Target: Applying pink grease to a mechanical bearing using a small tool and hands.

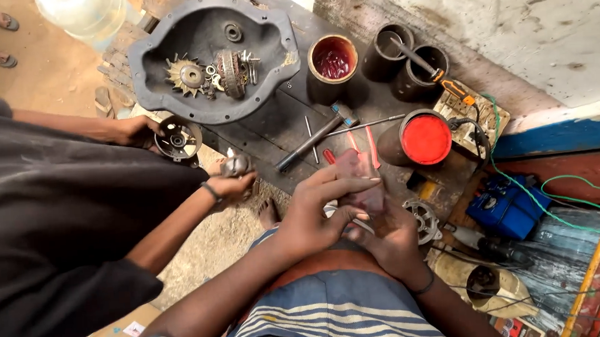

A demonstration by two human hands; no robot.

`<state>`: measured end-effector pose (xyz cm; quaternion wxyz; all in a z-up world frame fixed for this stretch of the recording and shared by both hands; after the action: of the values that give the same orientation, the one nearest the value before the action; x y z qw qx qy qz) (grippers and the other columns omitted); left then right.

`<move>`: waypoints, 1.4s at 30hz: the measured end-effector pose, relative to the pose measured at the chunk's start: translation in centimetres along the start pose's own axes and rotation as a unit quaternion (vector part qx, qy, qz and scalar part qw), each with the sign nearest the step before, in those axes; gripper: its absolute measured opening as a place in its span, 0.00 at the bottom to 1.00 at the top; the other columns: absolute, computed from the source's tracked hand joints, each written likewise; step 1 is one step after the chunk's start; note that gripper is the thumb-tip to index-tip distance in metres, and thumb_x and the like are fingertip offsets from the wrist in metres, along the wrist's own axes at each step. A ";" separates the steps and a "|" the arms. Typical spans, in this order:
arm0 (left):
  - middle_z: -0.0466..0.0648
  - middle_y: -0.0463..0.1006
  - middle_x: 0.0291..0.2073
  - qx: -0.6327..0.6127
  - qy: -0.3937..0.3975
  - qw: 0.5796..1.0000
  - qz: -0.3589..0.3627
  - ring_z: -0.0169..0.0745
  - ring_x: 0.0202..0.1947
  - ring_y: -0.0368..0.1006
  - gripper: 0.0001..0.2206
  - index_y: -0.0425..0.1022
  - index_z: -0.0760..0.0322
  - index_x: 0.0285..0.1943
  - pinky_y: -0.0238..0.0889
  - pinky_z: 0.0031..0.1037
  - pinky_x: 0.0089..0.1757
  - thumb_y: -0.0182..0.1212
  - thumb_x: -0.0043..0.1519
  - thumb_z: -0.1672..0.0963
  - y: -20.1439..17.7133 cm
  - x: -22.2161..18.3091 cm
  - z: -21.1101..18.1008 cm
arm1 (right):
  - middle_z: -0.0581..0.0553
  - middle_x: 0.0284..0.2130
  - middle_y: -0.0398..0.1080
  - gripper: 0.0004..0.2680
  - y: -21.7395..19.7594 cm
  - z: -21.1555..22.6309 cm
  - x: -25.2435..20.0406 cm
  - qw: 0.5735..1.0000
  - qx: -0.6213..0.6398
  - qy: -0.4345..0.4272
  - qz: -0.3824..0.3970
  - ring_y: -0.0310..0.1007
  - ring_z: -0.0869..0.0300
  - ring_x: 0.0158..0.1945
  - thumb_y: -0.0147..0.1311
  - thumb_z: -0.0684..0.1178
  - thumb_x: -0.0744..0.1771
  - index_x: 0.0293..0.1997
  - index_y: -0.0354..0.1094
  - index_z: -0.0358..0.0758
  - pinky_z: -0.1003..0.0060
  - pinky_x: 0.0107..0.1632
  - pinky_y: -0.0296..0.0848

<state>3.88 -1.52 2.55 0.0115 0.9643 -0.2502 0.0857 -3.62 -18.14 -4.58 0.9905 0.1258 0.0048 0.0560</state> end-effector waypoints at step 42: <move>0.61 0.51 0.79 -0.720 -0.002 0.692 0.042 0.53 0.71 0.61 0.52 0.36 0.59 0.86 0.59 0.40 0.66 0.30 0.61 0.28 0.4 1.6 -0.6 | 0.24 0.77 0.27 0.14 3.7 8.6 4.9 0.783 -0.572 -0.240 0.048 0.21 0.28 0.80 0.44 0.59 0.71 0.57 0.78 0.56 0.30 0.76 0.25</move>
<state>4.94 -2.63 3.43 0.6986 0.6491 -0.2754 -0.1219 1.08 -16.18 4.68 0.8460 -0.4540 -0.2722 0.0635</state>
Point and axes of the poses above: each hand's wrist, its own x-axis towards the middle knuckle, its own y-axis out of the palm, z = x × y, the point moved 4 cm from there along x, towards the middle knuckle
